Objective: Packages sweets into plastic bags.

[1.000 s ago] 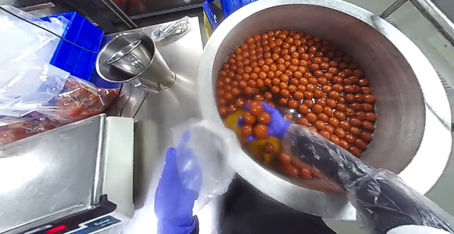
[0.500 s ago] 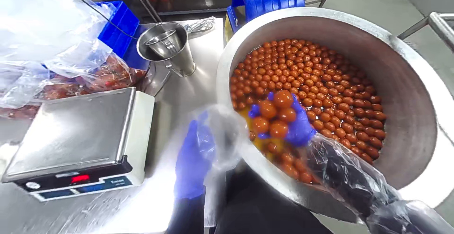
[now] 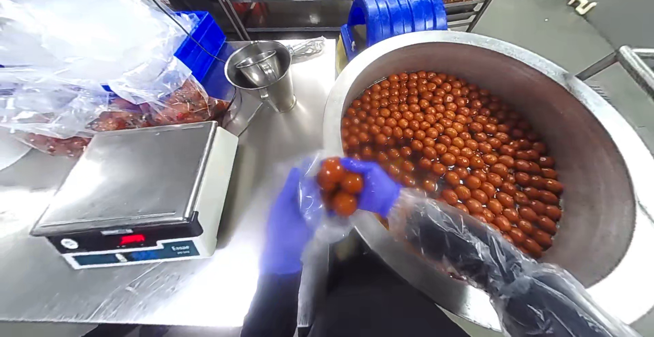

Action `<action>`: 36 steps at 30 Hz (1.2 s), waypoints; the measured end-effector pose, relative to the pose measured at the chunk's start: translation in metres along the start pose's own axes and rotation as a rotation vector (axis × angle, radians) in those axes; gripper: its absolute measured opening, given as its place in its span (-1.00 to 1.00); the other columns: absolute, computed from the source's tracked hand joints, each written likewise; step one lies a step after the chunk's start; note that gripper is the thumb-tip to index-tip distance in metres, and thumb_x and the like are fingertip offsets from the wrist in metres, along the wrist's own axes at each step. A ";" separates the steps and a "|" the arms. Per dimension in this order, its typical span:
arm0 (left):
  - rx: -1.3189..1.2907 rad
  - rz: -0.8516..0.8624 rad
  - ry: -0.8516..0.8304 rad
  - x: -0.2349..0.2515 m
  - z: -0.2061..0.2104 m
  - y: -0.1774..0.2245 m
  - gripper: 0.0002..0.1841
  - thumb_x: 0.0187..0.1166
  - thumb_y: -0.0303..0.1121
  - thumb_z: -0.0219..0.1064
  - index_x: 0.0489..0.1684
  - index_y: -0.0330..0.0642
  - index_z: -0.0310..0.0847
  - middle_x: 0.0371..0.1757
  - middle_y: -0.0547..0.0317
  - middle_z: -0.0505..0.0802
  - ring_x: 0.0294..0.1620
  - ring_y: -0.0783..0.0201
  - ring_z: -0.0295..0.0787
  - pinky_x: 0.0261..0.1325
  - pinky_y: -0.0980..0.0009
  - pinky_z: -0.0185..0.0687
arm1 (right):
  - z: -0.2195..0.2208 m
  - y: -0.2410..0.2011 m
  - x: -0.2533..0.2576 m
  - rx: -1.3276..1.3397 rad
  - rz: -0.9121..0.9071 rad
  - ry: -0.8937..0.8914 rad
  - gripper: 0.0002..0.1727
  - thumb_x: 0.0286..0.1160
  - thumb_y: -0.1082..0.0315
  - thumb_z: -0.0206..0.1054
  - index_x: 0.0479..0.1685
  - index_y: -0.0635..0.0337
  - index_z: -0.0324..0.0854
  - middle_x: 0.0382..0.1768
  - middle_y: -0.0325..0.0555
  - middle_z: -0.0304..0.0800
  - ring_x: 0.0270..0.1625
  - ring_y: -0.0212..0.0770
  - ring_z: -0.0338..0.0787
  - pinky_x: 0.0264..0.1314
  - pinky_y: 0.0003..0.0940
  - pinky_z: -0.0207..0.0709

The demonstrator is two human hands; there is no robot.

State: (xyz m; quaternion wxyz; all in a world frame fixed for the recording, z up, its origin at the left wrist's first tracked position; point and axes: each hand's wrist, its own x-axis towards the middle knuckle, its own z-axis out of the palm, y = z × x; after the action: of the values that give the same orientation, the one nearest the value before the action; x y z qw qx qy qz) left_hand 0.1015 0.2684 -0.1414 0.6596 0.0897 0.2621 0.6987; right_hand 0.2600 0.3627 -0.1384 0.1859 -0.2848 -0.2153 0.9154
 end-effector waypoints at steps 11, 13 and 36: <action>0.049 0.122 0.055 -0.010 0.019 0.019 -0.49 0.89 -0.11 -0.27 0.00 -0.13 0.68 -0.34 0.19 0.85 -0.45 0.43 0.81 -0.40 0.50 0.80 | 0.037 -0.025 -0.001 -0.794 0.019 -0.078 -0.46 0.84 0.32 -0.03 0.79 0.05 0.18 0.62 0.06 0.36 0.39 -0.06 0.60 0.19 0.04 0.63; 0.077 0.143 0.043 -0.012 0.010 0.024 -0.48 0.89 -0.09 -0.26 0.00 -0.11 0.69 -0.36 0.20 0.86 -0.47 0.43 0.80 -0.41 0.50 0.79 | 0.052 -0.030 -0.004 -0.954 0.017 -0.084 -0.48 0.86 0.33 -0.03 0.76 0.10 0.23 0.67 0.11 0.33 0.48 -0.01 0.56 0.30 0.08 0.58; 0.352 0.238 -0.013 -0.035 -0.004 -0.011 -0.56 0.73 -0.10 0.20 0.34 -0.28 0.52 0.24 -0.05 0.81 0.31 0.05 0.76 0.41 0.05 0.67 | -0.139 -0.072 -0.069 -0.669 -0.066 0.290 -0.53 0.89 0.11 -0.08 0.36 0.16 0.63 0.18 -0.09 0.84 0.20 -0.21 0.82 0.24 -0.23 0.67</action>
State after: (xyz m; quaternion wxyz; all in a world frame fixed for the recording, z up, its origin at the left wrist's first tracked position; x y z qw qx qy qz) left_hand 0.1134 0.2329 -0.1427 0.5481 0.2386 0.3634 0.7146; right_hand 0.4126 0.4309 -0.1753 0.1407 -0.4497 -0.4832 0.7379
